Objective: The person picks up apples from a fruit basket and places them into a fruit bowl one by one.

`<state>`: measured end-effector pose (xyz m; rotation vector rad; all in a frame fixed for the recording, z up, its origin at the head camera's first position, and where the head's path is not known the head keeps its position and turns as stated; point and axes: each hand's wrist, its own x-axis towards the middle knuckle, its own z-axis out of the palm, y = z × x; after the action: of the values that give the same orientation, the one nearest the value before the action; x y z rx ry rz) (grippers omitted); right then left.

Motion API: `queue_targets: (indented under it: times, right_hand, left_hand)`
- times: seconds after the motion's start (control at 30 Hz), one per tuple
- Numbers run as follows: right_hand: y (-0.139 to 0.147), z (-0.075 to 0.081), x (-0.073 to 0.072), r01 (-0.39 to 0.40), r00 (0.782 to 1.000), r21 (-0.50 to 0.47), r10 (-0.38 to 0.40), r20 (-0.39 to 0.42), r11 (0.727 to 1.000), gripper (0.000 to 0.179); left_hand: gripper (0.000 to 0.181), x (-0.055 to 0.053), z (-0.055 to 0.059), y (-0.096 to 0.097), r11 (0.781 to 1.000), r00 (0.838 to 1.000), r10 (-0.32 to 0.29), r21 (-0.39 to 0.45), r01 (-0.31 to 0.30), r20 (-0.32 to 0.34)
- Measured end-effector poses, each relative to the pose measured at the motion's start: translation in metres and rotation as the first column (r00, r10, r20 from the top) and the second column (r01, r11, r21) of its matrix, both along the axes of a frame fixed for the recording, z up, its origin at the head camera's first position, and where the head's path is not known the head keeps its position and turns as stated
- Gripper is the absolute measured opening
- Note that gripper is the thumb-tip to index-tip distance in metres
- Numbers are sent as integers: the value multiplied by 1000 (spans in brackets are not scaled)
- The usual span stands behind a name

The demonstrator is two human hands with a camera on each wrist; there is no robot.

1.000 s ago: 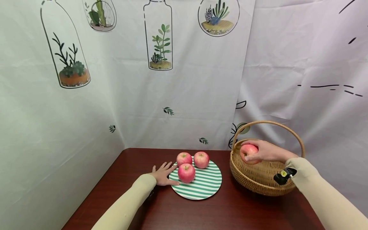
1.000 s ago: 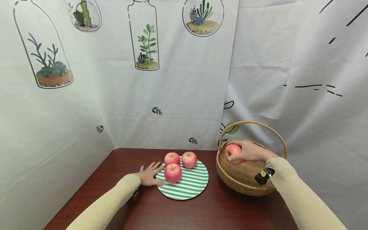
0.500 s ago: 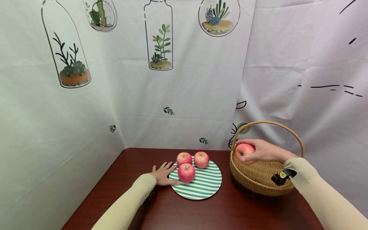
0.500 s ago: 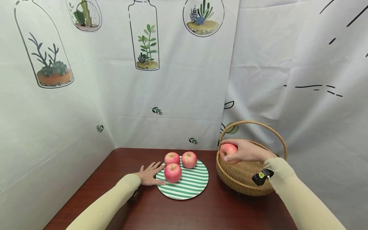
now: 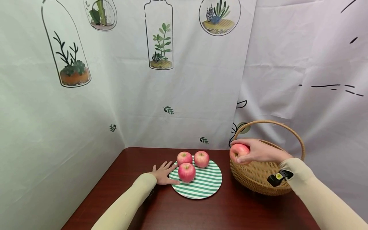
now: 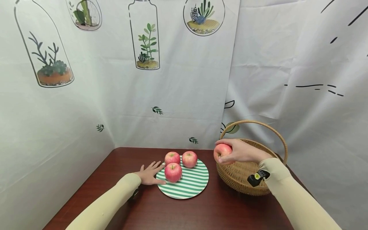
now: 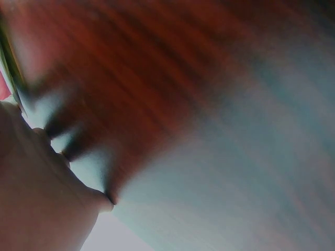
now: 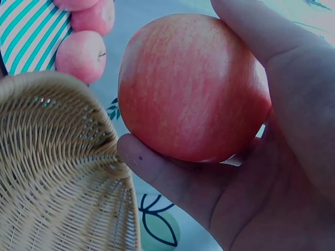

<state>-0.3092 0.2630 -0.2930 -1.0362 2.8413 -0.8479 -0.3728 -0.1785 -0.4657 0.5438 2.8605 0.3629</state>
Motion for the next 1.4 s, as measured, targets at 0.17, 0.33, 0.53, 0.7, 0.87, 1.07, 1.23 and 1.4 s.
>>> queue_targets:
  times: [0.17, 0.33, 0.53, 0.7, 0.87, 1.07, 1.23, 1.4]
  right_hand:
    - [-7, -1, 2, -11, 1000, -3, 11, -24, 1000, 69]
    - [-14, -3, 2, -9, 1000, -1, 9, -27, 1000, 70]
    - [-23, -6, 1, -11, 1000, -6, 11, 10, 1000, 69]
    - [-30, -9, 1, -20, 1000, -4, 20, 18, 1000, 66]
    - [-37, -13, -1, -41, 999, -15, 41, 35, 999, 61]
    - [-44, -16, -1, -55, 997, -16, 56, 45, 998, 58]
    - [-50, -22, -3, -92, 994, -25, 94, 61, 995, 60]
    - [-58, -29, -5, -124, 990, -26, 126, 56, 992, 63]
  left_hand:
    - [113, -3, -6, -2, 1000, 1000, -5, 22, 5, 2]
    - [113, -7, -11, -2, 1000, 1000, 0, 24, 0, -13]
    - [112, -8, -11, -1, 1000, 1000, -5, 26, 6, -12]
    - [111, -12, -15, -1, 1000, 1000, 1, 24, -1, -19]
    - [111, -12, -17, -2, 1000, 1000, 4, 27, -4, -20]
    - [103, 2, 1, 1, 1000, 1000, 0, -11, 0, -3]
    - [96, 13, 15, 6, 999, 1000, 4, -42, -5, -13]
    - [98, 14, 14, 5, 1000, 1000, 1, -28, -2, -15]
